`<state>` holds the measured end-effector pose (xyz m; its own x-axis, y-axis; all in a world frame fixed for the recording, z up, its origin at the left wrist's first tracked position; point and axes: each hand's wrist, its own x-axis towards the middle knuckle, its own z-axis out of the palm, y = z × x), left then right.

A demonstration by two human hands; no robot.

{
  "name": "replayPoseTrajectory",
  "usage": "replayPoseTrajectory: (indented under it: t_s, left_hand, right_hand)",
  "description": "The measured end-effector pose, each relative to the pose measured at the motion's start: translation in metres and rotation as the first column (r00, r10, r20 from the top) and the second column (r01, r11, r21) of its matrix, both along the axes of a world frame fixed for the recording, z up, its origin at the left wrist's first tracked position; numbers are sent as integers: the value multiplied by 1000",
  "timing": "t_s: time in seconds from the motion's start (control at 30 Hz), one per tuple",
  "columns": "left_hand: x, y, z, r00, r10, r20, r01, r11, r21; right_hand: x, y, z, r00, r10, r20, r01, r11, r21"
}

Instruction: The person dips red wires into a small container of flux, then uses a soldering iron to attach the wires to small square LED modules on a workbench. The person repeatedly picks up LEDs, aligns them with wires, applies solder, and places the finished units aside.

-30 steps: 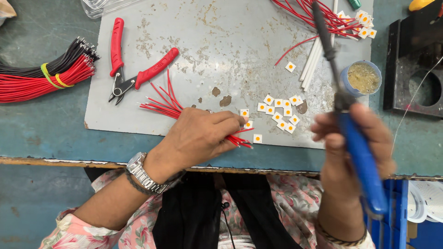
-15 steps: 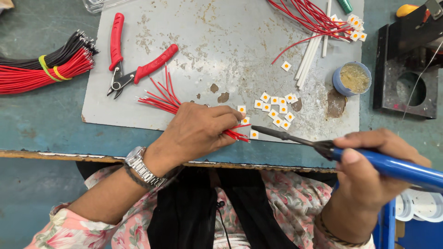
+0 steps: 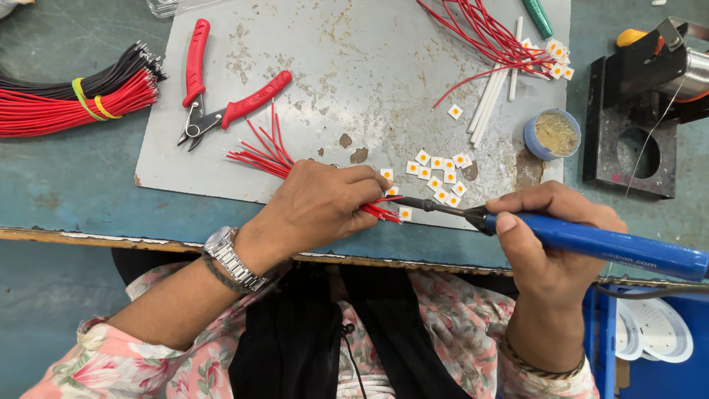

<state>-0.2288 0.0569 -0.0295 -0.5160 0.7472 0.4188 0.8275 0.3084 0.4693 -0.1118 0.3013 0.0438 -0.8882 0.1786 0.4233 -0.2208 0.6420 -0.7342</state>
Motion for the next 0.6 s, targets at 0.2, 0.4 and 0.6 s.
replayPoseTrajectory:
  t_s: [0.2,0.4,0.6]
  left_hand:
    - [0,0,1,1000,-8,-18,8,1000,15]
    - [1,0,6,999,23,28,-22,999,-35]
    - [2,0,8,999,15,34,-14,1000,-24]
  right_hand:
    - [-5,0,6,996,84,4,-84,994,72]
    - [-8,-4,13,999,49,23,-52,992,112]
    - [4,1,25,998,56,-34,-57,998,-15]
